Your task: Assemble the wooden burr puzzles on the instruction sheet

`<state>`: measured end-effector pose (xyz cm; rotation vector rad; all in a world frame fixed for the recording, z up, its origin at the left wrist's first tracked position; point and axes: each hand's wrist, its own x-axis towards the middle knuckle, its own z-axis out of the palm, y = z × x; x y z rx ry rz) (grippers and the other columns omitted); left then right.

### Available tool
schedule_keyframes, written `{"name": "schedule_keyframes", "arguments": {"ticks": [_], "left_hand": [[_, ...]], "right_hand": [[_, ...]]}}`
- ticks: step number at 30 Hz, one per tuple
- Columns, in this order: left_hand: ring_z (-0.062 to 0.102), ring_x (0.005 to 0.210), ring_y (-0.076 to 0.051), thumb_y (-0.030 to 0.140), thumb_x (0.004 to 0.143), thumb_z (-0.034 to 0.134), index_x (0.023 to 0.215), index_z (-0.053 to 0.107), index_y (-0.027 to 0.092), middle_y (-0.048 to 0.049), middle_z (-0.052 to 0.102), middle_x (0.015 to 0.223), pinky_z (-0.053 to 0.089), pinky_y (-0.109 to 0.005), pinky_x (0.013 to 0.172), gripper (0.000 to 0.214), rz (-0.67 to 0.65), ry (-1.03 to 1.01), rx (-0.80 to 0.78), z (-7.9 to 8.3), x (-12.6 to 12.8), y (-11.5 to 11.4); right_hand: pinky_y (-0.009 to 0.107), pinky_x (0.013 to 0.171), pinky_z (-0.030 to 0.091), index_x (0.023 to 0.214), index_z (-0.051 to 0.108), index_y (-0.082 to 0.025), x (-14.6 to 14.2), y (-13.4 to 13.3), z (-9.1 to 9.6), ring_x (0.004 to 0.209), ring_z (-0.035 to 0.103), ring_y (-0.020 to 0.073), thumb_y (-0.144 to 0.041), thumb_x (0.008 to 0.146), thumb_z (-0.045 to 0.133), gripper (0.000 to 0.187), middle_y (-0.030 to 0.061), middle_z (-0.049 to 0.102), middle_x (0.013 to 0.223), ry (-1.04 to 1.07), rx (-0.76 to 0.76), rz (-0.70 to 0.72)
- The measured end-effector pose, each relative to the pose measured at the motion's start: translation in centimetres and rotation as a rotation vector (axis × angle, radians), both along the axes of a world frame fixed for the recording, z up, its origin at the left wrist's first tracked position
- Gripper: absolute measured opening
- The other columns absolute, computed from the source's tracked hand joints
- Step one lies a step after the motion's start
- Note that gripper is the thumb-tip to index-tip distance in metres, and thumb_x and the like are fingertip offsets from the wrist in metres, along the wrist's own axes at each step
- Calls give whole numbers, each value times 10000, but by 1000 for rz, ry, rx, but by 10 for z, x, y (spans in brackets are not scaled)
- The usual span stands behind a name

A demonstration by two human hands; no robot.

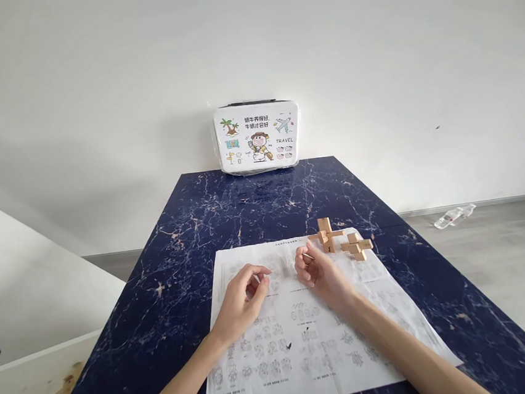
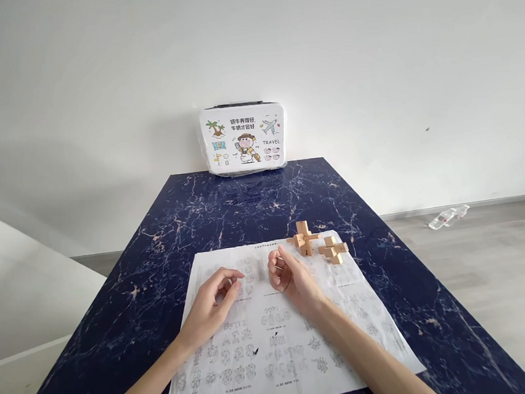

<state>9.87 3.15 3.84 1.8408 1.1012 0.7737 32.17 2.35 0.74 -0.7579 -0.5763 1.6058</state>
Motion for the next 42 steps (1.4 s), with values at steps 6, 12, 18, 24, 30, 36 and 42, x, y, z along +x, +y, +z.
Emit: {"name": "schedule_keyframes", "arguments": {"ticks": [6, 12, 18, 24, 30, 36, 42], "left_hand": [[557, 710, -178, 438, 1068, 566, 1097, 691, 223, -13, 613, 812, 442, -294, 633, 251, -3, 2, -9, 2, 0, -1], [557, 703, -174, 436, 1061, 573, 1091, 697, 222, -8, 609, 794, 447, -292, 633, 249, -4, -5, -2, 1, 0, 0], [555, 714, -176, 448, 1066, 565, 1099, 695, 225, -5, 600, 800, 441, -287, 632, 260, -17, 1, -7, 0, -1, 0], [555, 729, -179, 453, 1067, 559, 1096, 694, 225, -11, 616, 838, 448, -299, 658, 266, -16, -6, -12, -1, -2, 0], [555, 738, -177, 448, 1068, 555, 1100, 697, 227, -15, 625, 863, 452, -303, 673, 265, -22, -6, -10, -3, -2, 1], [549, 735, -174, 438, 1066, 558, 1094, 697, 221, -14, 619, 857, 445, -302, 672, 260, -22, -9, -13, -3, -3, 0], [548, 739, -178, 446, 1063, 564, 1082, 700, 219, -16, 626, 854, 438, -305, 676, 265, -13, -13, -15, -2, -2, 0]], "right_hand": [[214, 435, 325, 851, 658, -196, 3, 3, -1, 507, 386, 79, -596, 877, 829, 436, -42, 520, 683, 129, -39, -25], [195, 432, 366, 860, 673, -180, 3, 2, 1, 505, 402, 71, -569, 881, 844, 425, -43, 524, 670, 181, -46, -32], [167, 356, 351, 904, 647, -191, 10, 1, 2, 462, 376, 68, -612, 927, 784, 443, -69, 469, 631, 339, -81, -93], [165, 357, 437, 924, 560, -197, 26, -8, -2, 443, 436, 70, -555, 1057, 636, 389, -86, 422, 626, 658, -139, -114], [173, 353, 470, 888, 478, -234, 53, -27, -12, 433, 468, 80, -493, 1085, 610, 351, -84, 443, 632, 745, -134, -99], [142, 334, 451, 1021, 542, -196, 76, -29, -17, 440, 492, 79, -375, 1095, 606, 204, -79, 465, 653, 681, -135, -125], [98, 321, 352, 891, 573, -198, 68, -30, -13, 420, 378, 44, -348, 1028, 713, 247, -93, 422, 624, 375, -69, -230]]}}
